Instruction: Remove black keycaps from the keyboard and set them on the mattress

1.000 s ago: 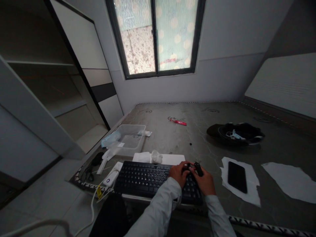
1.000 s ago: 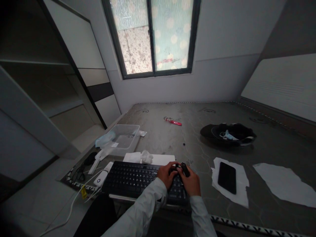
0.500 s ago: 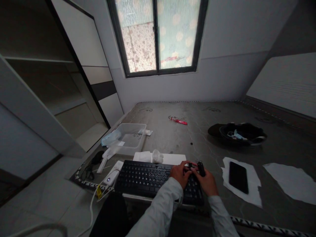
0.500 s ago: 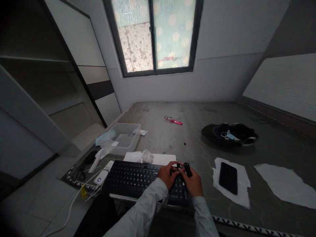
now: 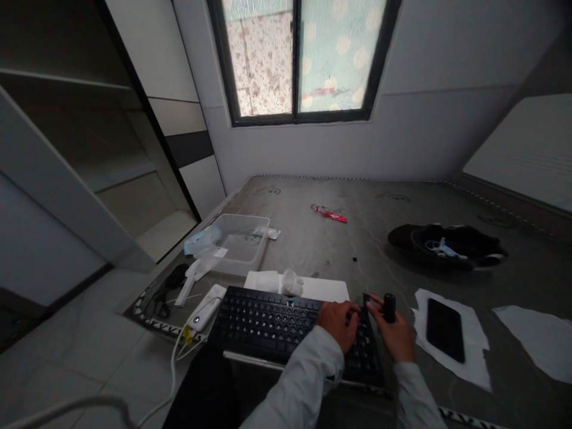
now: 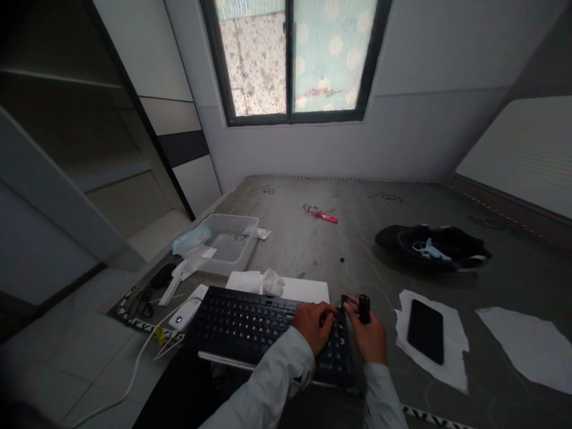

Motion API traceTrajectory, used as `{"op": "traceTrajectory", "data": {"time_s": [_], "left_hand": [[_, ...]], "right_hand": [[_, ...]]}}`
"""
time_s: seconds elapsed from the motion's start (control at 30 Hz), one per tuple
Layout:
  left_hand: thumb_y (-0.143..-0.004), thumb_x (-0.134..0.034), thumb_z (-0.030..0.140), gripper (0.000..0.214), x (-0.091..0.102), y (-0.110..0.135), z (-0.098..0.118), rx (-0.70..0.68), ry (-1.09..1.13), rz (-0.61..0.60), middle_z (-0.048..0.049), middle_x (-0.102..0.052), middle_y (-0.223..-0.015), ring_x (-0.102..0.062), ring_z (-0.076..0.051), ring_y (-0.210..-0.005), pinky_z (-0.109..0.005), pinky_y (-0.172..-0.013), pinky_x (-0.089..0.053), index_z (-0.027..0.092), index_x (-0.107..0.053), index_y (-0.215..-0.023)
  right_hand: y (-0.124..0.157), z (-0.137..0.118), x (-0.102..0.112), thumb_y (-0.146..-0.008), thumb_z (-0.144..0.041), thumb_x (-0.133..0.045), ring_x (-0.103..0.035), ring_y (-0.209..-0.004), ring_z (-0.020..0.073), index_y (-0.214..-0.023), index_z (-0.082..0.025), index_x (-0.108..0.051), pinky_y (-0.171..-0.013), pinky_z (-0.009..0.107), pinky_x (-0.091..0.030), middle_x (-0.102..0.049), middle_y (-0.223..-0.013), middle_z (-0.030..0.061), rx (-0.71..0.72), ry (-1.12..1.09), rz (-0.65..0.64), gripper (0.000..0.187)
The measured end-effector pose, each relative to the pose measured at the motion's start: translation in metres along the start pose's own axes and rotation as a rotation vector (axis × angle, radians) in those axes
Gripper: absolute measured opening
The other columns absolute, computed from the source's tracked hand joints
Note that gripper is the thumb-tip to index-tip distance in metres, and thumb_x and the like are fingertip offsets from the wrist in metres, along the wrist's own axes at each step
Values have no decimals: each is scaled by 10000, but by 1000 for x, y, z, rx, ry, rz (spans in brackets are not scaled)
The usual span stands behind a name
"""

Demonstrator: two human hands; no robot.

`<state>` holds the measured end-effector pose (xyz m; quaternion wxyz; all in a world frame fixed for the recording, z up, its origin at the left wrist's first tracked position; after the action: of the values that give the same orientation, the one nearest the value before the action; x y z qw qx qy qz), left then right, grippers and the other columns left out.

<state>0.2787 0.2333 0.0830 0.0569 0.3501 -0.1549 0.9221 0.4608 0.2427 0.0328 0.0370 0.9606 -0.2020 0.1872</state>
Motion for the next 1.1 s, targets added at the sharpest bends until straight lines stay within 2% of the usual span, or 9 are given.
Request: {"op": "traceTrajectory", "data": {"time_s": [0.13, 0.23, 0.37, 0.53, 0.67, 0.9, 1.0, 1.1], "left_hand": [[-876, -532, 276, 185, 0, 1, 1, 7, 42, -7, -6, -720, -882, -644, -211, -880, -389, -879, -455, 282, -690, -972], [-858, -543, 243, 179, 1, 1, 3, 3, 80, -18, -8, -727, -913, -644, -216, -902, -395, -893, -446, 271, -693, -951], [-854, -551, 235, 173, 1, 1, 5, 2, 125, -35, -9, -726, -962, -640, -225, -949, -410, -914, -431, 265, -687, -957], [-855, -570, 241, 150, -3, 2, 1, 23, 144, -27, 8, -717, -953, -629, -216, -956, -403, -913, -417, 281, -677, -952], [-873, -564, 263, 141, -6, 3, -3, 46, 139, -41, 14, -712, -955, -623, -215, -948, -402, -898, -416, 300, -667, -963], [-898, -516, 325, 203, -26, 6, -11, 91, 197, -77, -12, -716, -968, -609, -243, -959, -440, -923, -416, 348, -682, -1013], [-901, -496, 352, 222, -33, 4, -14, 145, 203, -93, -25, -717, -959, -603, -271, -946, -479, -899, -420, 367, -693, -1002], [-888, -526, 364, 190, -36, 2, -16, 178, 171, -125, -13, -721, -939, -610, -252, -910, -470, -857, -427, 365, -701, -963]], "right_hand": [[-10, 6, 0, -660, -649, -641, -659, -907, 311, -1120, -174, -713, -778, 365, -480, -728, -964, 106, -6, 63, 41, 665], [-24, 13, -8, -665, -636, -616, -650, -971, 335, -1083, -193, -727, -800, 384, -471, -733, -965, 111, 31, 160, 8, 619], [-52, 28, -16, -667, -634, -588, -663, -927, 351, -1069, -193, -730, -746, 397, -472, -739, -917, 121, 18, 278, 20, 613], [-91, 43, -37, -655, -648, -595, -675, -811, 342, -892, -159, -765, -656, 374, -465, -731, -782, 139, 20, 348, 2, 569], [-120, 50, -50, -680, -639, -592, -674, -779, 328, -905, -173, -774, -625, 359, -449, -724, -757, 137, 59, 406, 17, 549], [-164, 81, -52, -708, -600, -591, -656, -762, 348, -959, -188, -780, -629, 388, -432, -707, -753, 161, -50, 579, 17, 518], [-185, 83, -50, -726, -582, -595, -650, -766, 350, -980, -191, -777, -644, 406, -432, -707, -811, 183, -63, 643, 38, 500], [-208, 83, -49, -716, -537, -634, -645, -774, 352, -970, -173, -779, -660, 417, -435, -696, -805, 196, -54, 653, 78, 467]]}}
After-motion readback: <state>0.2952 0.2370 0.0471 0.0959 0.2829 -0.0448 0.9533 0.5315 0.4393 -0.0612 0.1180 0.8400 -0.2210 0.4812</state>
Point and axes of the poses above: each hand's wrist, its own y-axis away from the middle knuckle, its own x-axis out of the back of the hand, z = x × y, the point moved 9 cm from there along -y, towards the middle knuckle
